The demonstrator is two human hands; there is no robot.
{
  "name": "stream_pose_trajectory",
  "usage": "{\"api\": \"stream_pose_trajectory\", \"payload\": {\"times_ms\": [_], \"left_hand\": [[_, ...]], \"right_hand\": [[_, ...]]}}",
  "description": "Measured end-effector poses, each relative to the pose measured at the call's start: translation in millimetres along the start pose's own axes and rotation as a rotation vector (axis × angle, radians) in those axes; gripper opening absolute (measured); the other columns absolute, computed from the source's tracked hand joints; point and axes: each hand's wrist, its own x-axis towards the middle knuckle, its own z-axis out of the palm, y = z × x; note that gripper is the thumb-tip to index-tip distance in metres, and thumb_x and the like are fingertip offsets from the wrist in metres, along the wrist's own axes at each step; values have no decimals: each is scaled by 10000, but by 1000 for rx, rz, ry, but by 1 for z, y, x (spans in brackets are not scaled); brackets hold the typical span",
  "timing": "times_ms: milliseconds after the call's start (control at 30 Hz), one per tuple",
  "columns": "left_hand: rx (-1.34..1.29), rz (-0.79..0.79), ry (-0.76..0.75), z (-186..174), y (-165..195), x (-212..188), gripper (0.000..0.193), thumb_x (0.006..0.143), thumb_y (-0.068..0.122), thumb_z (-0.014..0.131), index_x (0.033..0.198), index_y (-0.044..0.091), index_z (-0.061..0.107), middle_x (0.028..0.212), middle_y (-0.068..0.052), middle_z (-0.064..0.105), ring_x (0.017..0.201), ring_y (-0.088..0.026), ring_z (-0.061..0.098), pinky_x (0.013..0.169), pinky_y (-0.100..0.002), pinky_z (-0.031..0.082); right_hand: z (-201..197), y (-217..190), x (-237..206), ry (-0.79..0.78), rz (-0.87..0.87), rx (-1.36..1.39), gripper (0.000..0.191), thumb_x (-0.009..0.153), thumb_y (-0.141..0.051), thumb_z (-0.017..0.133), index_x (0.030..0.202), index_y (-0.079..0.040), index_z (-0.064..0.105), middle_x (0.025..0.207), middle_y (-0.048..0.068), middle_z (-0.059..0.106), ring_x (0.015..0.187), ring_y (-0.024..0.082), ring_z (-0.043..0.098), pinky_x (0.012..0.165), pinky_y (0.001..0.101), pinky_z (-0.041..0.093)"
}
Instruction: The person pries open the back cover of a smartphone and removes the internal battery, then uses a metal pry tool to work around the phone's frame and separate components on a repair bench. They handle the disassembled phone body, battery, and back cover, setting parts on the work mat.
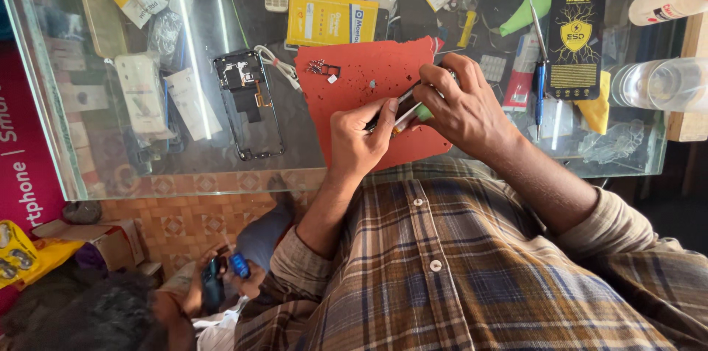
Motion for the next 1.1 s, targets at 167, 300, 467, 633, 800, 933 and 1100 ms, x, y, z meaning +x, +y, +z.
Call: {"api": "stream_pose_trajectory", "payload": {"times_ms": [167,300,467,633,800,933,1100], "left_hand": [[-7,18,-22,-1,-1,1,179,1054,119,633,1002,-4,752,726,-54,711,641,-53,630,594,-256,520],[6,43,9,0,-4,-1,183,1043,142,646,1010,-2,754,720,-68,712,633,-53,631,581,-255,512],[81,-40,51,-3,-17,2,215,1027,166,667,1019,-26,763,598,-90,608,560,-35,527,509,-272,444],[50,-60,74,-1,-29,3,232,1026,184,674,1011,-33,754,617,-58,632,604,-15,541,520,-265,453],[36,-120,98,-2,-36,5,258,1042,196,656,1031,-46,747,634,-19,590,634,-9,499,538,-249,436],[24,-175,99,-1,-39,6,256,1045,192,655,1028,-48,744,624,-3,556,619,-10,474,526,-247,411],[30,-127,87,0,-42,5,242,1039,179,647,1040,-41,748,635,4,582,617,-5,502,528,-241,428]], "right_hand": [[4,1,-3,10,-16,-30,496,670,-238,893,1082,-92,659,1286,70,470,1223,328,486,1014,471,509],[7,2,-7,10,-10,-49,439,696,-201,885,1065,-98,670,1295,63,467,1239,328,482,1018,461,520],[6,4,-12,-41,-50,-40,386,612,-67,805,977,-80,680,1302,87,523,1324,363,491,1062,494,520],[0,5,-15,32,-130,46,306,678,-90,806,929,-54,634,1337,125,564,1386,390,493,1134,609,477],[-5,9,-31,41,-197,52,366,647,-145,776,992,-47,704,1262,115,610,1298,360,541,1029,617,454],[-1,13,-44,58,-300,13,254,787,-47,773,1029,-23,700,1229,111,657,1263,349,599,1007,557,487],[2,15,-51,176,-315,141,167,852,17,760,919,-4,608,1244,155,684,1245,391,643,1017,556,525]]}}
